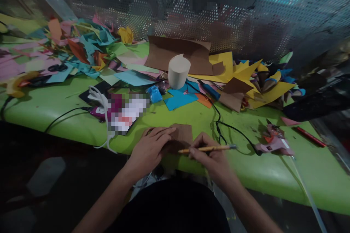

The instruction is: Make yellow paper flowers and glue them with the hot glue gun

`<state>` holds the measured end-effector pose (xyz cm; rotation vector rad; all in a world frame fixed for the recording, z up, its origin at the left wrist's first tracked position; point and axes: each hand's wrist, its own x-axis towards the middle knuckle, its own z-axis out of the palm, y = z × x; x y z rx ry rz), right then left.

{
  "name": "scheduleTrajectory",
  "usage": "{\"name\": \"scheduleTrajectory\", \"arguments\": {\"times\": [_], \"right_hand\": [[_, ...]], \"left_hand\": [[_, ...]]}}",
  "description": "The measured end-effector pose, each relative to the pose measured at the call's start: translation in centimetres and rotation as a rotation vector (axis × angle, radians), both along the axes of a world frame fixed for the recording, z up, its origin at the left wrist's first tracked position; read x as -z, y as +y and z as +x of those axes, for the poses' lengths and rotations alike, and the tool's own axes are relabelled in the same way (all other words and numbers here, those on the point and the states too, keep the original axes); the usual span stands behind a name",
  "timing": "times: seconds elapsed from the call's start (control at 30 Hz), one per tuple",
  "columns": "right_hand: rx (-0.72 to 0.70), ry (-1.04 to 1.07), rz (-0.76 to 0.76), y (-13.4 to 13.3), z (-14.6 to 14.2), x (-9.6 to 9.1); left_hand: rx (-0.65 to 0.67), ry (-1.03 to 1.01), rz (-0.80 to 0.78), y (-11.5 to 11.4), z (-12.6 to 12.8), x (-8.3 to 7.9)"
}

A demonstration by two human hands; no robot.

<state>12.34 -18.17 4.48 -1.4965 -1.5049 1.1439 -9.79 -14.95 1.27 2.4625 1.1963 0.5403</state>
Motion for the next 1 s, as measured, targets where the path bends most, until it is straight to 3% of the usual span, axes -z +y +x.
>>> {"name": "scheduleTrajectory", "arguments": {"times": [0.23,0.4,0.7,1.0], "right_hand": [[0.134,0.057,0.112,4.6,-0.8,1.5],[0.135,-0.003,0.168,5.5,-1.0,2.2],[0.08,-0.044,0.132,4.8,-0.8,1.6],[-0.014,-0.063,0.009,0.5,-1.3,0.3]], "left_hand": [[-0.015,0.0,0.027,0.1,0.0,0.1],[-0.006,-0.019,0.013,0.1,-0.1,0.0],[-0.003,-0.019,-0.002,0.1,-0.1,0.0],[0.012,-0.048,0.025,0.1,-0.3,0.4]]}}
